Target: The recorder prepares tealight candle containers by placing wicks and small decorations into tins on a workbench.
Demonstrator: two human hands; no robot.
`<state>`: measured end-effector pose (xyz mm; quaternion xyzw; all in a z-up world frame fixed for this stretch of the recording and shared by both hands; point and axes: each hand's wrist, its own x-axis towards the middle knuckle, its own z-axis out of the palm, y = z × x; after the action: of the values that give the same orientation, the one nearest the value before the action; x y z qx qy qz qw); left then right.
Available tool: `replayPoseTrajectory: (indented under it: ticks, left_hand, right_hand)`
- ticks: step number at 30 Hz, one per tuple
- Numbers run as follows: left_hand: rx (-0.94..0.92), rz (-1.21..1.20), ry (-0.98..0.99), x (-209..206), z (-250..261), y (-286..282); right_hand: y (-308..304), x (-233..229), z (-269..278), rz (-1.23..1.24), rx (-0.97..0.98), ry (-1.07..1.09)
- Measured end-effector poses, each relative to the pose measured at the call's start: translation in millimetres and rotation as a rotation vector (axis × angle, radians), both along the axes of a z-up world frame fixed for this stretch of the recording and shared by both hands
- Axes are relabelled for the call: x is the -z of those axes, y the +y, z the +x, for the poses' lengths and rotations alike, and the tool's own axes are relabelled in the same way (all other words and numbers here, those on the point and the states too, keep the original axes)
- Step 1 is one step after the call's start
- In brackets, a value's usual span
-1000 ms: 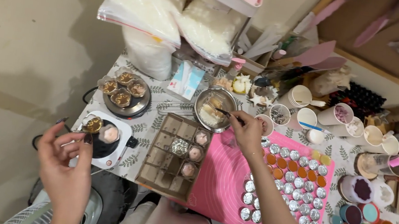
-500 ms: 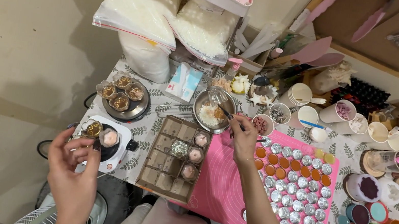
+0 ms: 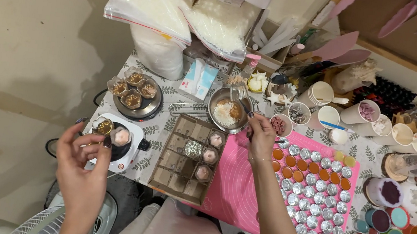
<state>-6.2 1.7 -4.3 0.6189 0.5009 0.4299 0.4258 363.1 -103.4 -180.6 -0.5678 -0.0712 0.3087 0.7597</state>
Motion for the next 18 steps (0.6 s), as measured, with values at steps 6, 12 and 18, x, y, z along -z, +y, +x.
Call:
replayPoseTrajectory:
  ticks: [6, 12, 18]
  left_hand:
    - [-0.011, -0.062, -0.021, 1, 0, 4]
    - [-0.003, -0.059, -0.008, 8, -4, 6]
    - [-0.018, -0.071, -0.036, 7, -10, 5]
  right_hand:
    - [-10, -28, -9, -0.374, -0.111, -0.557]
    - [-14, -49, -25, -0.468, -0.198, -1.237]
    - [-18, -75, -50, -0.436, -0.456, -1.483]
